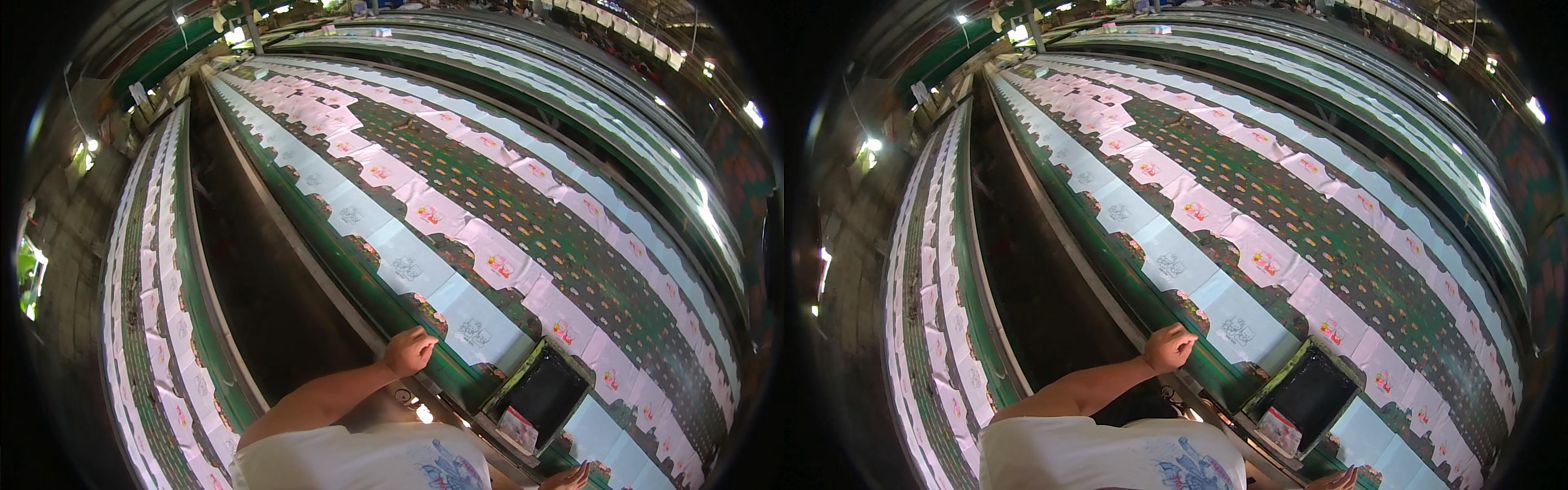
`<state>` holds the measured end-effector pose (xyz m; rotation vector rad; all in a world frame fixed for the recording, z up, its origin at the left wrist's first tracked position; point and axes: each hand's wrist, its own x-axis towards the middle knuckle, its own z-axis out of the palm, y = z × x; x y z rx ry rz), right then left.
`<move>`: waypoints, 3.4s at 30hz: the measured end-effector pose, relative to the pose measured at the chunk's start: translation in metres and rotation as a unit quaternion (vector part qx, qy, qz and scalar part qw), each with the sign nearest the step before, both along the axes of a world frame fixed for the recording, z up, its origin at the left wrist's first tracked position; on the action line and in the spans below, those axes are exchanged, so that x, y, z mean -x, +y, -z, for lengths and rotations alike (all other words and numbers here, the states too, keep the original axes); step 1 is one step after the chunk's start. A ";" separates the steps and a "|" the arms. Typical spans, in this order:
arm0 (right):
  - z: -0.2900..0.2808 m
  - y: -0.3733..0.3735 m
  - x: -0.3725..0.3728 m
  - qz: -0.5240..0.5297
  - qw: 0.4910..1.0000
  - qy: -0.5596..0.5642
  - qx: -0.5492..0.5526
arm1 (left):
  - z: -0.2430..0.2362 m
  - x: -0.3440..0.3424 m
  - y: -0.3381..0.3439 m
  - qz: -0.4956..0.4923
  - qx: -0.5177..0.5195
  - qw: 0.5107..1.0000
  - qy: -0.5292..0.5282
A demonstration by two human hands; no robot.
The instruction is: The person uses a squeegee to spread ink across a screen printing frame and presses the ink through onto pink fabric pieces laid out on a long table. The person repeatedly repositions the frame and repeats the squeegee strokes along the table.
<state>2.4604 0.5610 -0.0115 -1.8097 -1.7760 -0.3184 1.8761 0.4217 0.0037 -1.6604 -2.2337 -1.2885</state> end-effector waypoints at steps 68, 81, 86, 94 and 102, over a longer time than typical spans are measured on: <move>0.016 -0.002 -0.011 0.084 0.985 0.126 0.079 | -0.013 -0.010 0.003 -0.022 -0.017 0.999 0.019; 0.026 -0.001 -0.016 0.065 0.981 0.173 0.062 | -0.012 -0.008 0.004 -0.016 -0.019 0.999 0.021; 0.025 0.000 -0.018 0.053 0.988 0.132 0.053 | -0.012 -0.008 0.003 -0.016 -0.015 1.000 0.020; 0.023 -0.002 -0.016 0.059 0.990 0.121 0.040 | -0.014 -0.012 0.003 -0.030 -0.026 0.999 0.025; 0.028 -0.002 -0.017 0.081 0.990 0.095 0.065 | -0.008 -0.009 0.002 -0.041 0.001 0.999 0.014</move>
